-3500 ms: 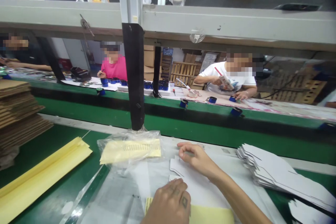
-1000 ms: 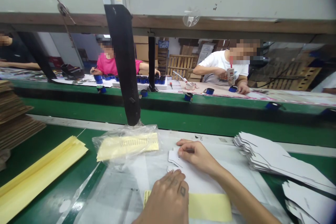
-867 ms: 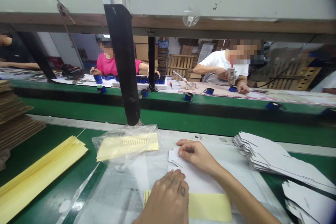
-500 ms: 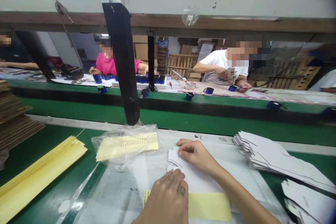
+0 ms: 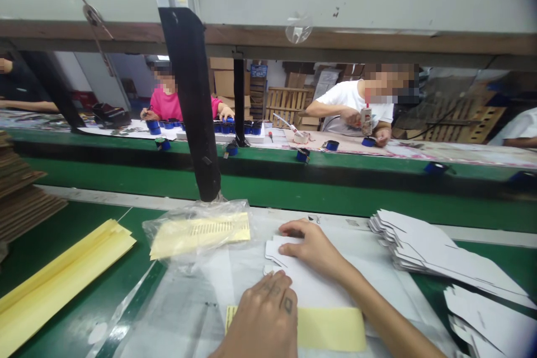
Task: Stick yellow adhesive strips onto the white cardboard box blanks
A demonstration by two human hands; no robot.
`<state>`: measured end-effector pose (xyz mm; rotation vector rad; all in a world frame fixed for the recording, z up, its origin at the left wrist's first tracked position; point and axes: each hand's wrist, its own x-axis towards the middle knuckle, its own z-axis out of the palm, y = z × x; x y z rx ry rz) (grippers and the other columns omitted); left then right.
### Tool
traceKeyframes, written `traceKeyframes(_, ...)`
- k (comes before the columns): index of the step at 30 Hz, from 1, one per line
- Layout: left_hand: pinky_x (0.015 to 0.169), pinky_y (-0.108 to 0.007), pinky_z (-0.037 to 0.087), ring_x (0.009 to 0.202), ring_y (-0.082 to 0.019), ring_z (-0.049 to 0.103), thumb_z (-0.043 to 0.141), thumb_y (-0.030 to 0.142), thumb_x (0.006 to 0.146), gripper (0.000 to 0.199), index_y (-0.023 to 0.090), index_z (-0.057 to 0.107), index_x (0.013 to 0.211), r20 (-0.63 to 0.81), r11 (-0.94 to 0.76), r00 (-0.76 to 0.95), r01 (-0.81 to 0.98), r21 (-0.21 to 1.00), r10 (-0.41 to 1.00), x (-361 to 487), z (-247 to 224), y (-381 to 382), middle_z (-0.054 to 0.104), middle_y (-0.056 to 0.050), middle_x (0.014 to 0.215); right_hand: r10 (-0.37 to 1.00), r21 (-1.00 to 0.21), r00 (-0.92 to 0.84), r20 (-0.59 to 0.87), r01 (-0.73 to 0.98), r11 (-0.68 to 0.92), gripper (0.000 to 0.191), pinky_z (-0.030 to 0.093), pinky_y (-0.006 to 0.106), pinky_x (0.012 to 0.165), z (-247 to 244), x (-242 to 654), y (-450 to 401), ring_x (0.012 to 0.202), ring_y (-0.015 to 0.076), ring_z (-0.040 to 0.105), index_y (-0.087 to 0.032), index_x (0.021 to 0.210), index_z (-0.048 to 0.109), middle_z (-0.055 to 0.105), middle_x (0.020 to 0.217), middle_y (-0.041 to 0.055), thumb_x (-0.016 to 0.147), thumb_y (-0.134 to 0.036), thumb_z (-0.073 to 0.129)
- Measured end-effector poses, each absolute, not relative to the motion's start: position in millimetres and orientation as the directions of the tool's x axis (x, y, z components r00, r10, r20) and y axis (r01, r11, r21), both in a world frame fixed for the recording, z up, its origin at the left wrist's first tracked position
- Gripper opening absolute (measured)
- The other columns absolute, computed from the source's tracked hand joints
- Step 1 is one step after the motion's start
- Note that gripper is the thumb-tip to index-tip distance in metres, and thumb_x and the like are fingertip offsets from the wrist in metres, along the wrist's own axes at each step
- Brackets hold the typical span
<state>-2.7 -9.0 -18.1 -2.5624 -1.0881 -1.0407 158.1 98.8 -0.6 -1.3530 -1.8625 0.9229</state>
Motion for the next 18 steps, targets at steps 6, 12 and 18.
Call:
traceKeyframes(6,0.081,-0.037,0.063,0.092,-0.025,0.074,0.042,0.007,0.080,0.023,0.012,0.063,0.088,0.664,-0.726,0.490,0.677,0.120,0.566,-3,-17,-8,0.076,-0.012,0.095,0.975,-0.776,-0.196,0.108,0.596,0.206,0.028,0.050,0.040,0.090,6,167,99,0.095,0.0262,0.067,-0.018,0.098,0.072,0.075,0.100,0.0098,0.080,-0.037,0.060)
traceKeyframes(12,0.080,-0.039,0.061,0.091,-0.027,0.072,0.043,0.002,0.077,0.021,0.011,0.061,0.084,0.725,-0.757,0.494,0.651,0.057,0.479,-4,-11,-7,0.073,-0.013,0.089,0.958,-0.677,-0.270,0.095,0.688,0.261,0.032,0.045,0.046,0.092,29,173,87,0.104,0.0354,0.061,-0.021,0.080,0.074,0.073,0.099,0.0099,0.055,-0.037,0.085)
traceKeyframes(18,0.048,-0.027,0.041,0.049,-0.014,0.047,0.042,-0.005,0.073,0.025,0.018,0.052,0.073,0.873,-0.878,0.377,0.465,0.111,0.310,-8,8,-13,0.057,-0.001,0.058,0.948,-0.697,-0.124,0.293,0.651,0.301,0.023,0.051,0.035,0.078,71,213,65,0.083,0.0252,0.068,-0.025,0.083,0.073,0.076,0.089,0.0029,0.083,-0.044,0.059)
